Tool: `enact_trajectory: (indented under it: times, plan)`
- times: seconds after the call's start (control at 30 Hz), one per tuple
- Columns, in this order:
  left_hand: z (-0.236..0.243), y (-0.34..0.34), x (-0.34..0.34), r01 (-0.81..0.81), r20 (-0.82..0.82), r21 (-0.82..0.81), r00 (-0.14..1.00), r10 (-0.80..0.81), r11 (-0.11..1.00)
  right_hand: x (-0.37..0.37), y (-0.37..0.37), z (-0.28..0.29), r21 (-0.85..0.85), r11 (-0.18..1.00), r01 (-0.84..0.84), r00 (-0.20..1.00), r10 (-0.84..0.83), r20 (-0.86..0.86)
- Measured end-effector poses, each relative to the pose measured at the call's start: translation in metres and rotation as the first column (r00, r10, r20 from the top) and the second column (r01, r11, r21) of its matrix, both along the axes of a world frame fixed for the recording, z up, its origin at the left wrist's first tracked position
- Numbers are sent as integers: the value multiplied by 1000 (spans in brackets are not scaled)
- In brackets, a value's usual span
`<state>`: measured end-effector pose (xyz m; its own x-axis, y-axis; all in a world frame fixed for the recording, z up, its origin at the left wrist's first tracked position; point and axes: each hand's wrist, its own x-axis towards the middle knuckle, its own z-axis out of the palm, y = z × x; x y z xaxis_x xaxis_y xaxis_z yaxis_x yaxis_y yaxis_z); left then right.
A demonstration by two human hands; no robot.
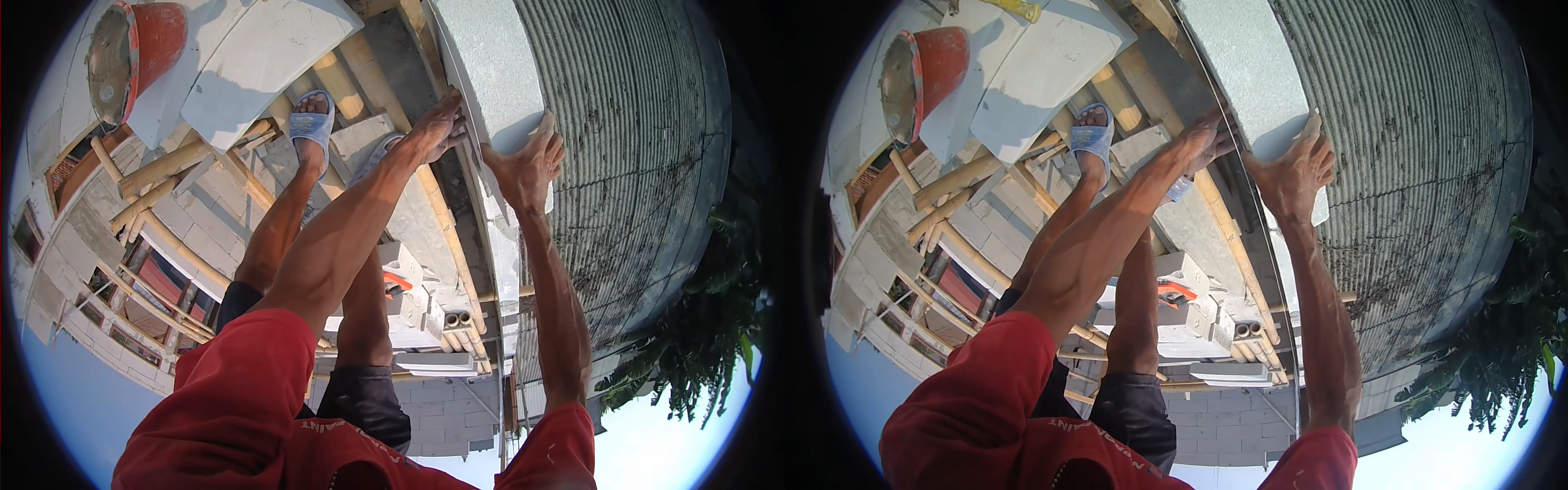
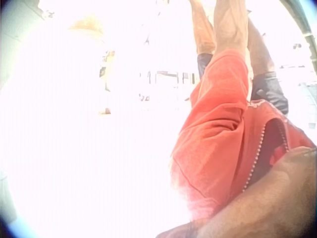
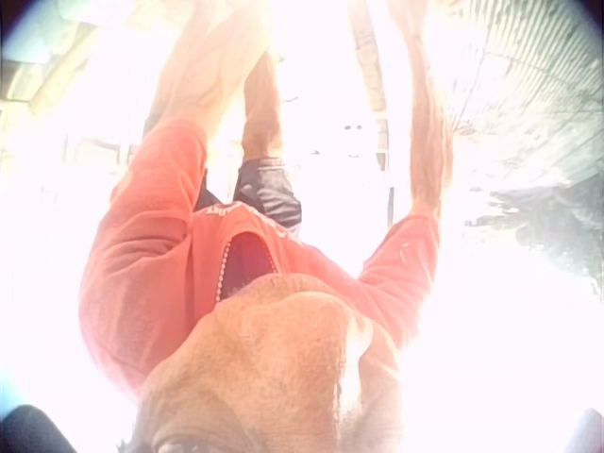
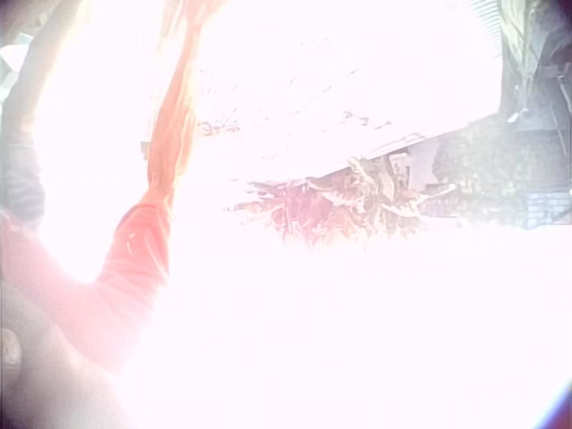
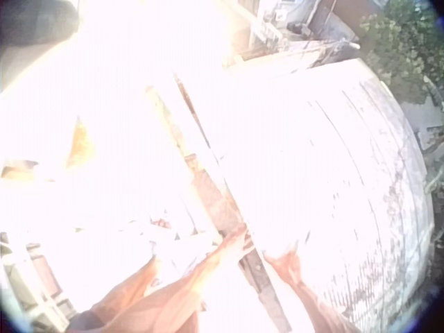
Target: The person uses a hammer to tap a wooden wedge into a gap between blocks, picks up a bucket of mortar, and uses a trowel to apply mortar to the top of a wall before placing a lightweight concrete block.
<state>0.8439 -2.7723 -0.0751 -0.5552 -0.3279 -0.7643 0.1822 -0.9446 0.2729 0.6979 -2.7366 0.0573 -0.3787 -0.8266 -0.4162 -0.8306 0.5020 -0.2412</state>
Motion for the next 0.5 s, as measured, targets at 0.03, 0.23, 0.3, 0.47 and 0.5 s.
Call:
enact_trajectory:
  times: [0.03, 0.23, 0.3, 0.47, 0.5]
  plan:
    - [-1, 2, 1, 8, 14, 12, 1000, -8, 1000, -2, 2, -1, 7, 1000, 0, 1000, 0, 1]
    - [29, -10, 7, 47, 79, 59, 996, -52, 997, -15, 0, 9, 74, 984, -161, 984, 155, 89]
    - [44, -18, 1, 48, 121, 55, 991, -54, 997, -36, 0, -2, -13, 974, -225, 968, 225, 108]
    - [16, -3, 14, -213, 169, 174, 968, 184, 962, -70, -16, 5, 291, 949, 122, 665, -296, 686]
    - [16, 0, 11, -188, 155, 166, 974, 162, 968, -72, -15, 2, 296, 947, 122, 665, -299, 684]
